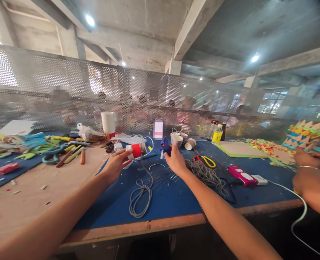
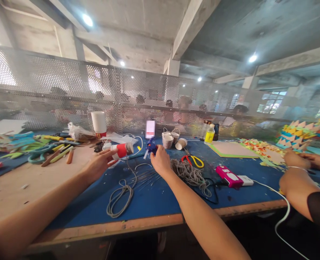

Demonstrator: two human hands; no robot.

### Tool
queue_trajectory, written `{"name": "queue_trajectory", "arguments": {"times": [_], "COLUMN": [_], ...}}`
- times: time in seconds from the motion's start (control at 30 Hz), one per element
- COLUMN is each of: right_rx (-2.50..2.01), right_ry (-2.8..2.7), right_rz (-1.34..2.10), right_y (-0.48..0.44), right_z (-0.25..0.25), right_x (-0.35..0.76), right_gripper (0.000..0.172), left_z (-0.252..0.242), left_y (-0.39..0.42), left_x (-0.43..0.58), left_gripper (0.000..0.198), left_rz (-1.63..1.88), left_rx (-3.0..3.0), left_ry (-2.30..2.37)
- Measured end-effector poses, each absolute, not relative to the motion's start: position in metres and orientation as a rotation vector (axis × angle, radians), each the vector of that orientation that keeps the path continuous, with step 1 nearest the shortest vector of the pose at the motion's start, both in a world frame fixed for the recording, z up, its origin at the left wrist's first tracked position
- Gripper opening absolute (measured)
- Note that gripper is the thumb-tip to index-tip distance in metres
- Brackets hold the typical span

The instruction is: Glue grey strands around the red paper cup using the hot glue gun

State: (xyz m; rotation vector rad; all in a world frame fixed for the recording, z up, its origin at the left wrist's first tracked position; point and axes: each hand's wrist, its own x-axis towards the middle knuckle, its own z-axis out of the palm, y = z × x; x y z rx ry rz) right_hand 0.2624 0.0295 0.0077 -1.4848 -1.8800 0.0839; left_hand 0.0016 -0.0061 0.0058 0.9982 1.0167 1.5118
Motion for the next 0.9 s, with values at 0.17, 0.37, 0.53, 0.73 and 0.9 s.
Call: {"name": "queue_trajectory", "arguments": {"times": [0.17, 0.37, 0.53, 0.73, 0.9], "right_rx": [-1.665, -1.859, -1.782, -1.088, -0.793], "right_ry": [-1.958, -1.943, -1.928, -1.955, -1.969], "right_rz": [0.071, 0.118, -0.043, 0.587, 1.201], "right_y": [0.048, 0.055, 0.040, 0.014, -0.004], "right_z": [-0.006, -0.010, 0.003, 0.017, 0.007], "right_x": [0.275, 0.282, 0.280, 0.250, 0.229], "right_gripper": [0.047, 0.049, 0.038, 0.020, 0.038], "left_z": [0.008, 0.009, 0.009, 0.012, 0.012], "left_y": [-0.009, -0.014, -0.013, -0.015, -0.017], "left_x": [0.004, 0.008, 0.008, 0.009, 0.010], "left_gripper": [0.027, 0.025, 0.025, 0.029, 0.030], "left_rz": [1.424, 1.418, 1.447, 1.465, 1.502], "left_rx": [0.988, 1.043, 1.057, 1.045, 1.068], "left_ry": [0.986, 0.978, 0.982, 0.926, 0.952]}}
